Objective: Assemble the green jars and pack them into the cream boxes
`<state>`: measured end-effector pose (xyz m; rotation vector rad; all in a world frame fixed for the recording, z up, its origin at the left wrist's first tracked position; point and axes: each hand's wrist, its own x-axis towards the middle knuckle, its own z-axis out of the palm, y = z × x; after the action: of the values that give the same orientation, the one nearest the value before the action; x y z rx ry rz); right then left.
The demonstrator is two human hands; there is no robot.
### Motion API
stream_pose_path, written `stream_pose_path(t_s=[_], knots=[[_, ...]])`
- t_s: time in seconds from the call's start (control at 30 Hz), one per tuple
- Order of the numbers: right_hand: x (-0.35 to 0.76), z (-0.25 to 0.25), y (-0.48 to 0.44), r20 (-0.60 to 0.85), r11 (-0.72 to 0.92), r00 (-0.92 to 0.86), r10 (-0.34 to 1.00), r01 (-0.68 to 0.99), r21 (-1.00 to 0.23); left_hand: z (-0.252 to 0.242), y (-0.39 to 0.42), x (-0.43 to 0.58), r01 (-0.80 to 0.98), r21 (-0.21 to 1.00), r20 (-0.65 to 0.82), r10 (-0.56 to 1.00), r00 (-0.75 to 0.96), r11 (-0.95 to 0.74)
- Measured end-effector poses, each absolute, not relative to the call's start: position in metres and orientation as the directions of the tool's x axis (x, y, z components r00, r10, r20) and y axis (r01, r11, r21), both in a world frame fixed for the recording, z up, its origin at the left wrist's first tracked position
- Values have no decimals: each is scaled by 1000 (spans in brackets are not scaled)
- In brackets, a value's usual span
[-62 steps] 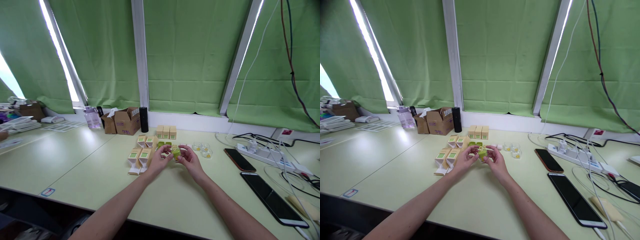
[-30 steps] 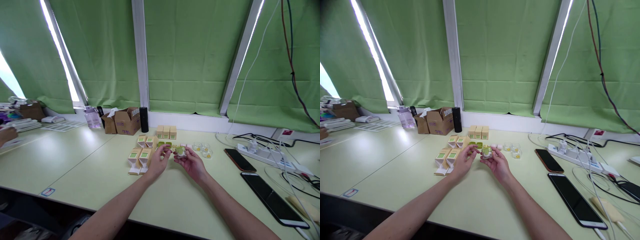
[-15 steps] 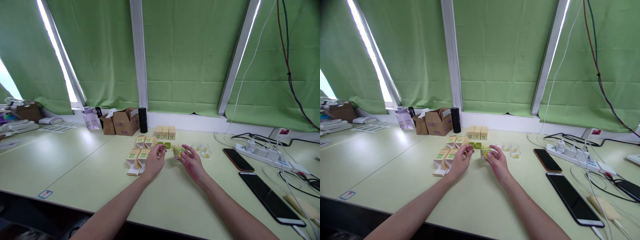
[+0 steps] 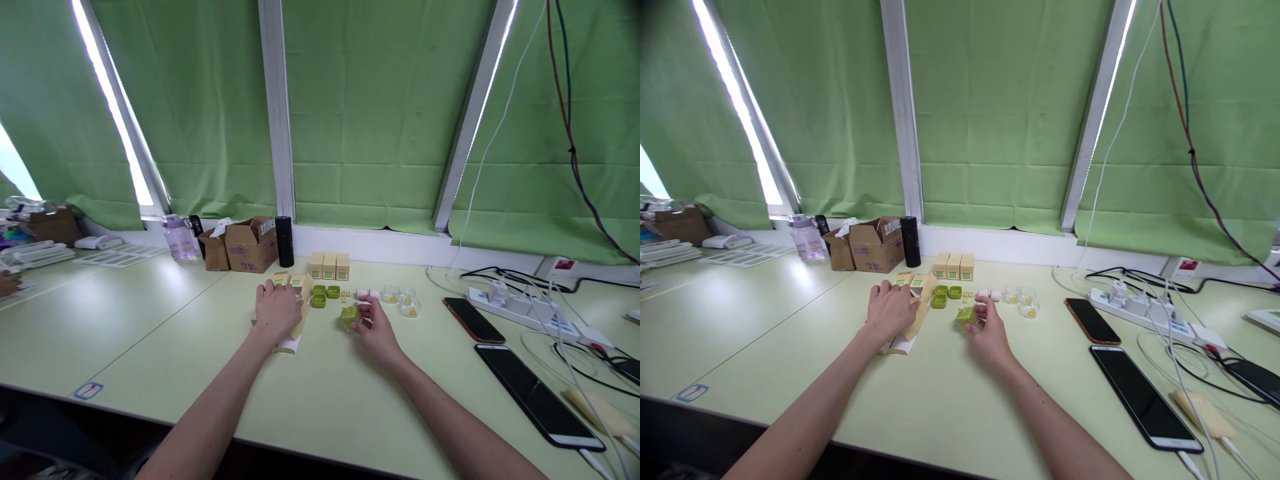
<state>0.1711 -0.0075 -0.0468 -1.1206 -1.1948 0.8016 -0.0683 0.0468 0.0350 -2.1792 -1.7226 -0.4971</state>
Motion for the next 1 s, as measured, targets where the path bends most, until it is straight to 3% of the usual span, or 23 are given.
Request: stream_pose_path(t_s=[0.2, 0.6, 0.8, 0.9, 1.0], knots=[[175, -50, -8, 311, 278, 150, 939, 202, -939, 39, 37, -61, 980, -58, 301, 932, 199, -190], [175, -45, -16, 517, 351, 137, 845, 587, -729, 37, 24, -61, 976, -113, 224, 953, 206, -184], [172, -25, -29, 743, 502, 115, 659, 669, -548, 28, 18, -62, 966, -119, 312, 915, 254, -228], [168, -15, -36, 811, 555, 96, 577, 683, -475, 31, 9, -60, 954, -96, 454, 841, 296, -284], [161, -7, -43, 811, 551, 99, 576, 686, -475, 38, -3, -52, 901, -64, 622, 688, 372, -430]])
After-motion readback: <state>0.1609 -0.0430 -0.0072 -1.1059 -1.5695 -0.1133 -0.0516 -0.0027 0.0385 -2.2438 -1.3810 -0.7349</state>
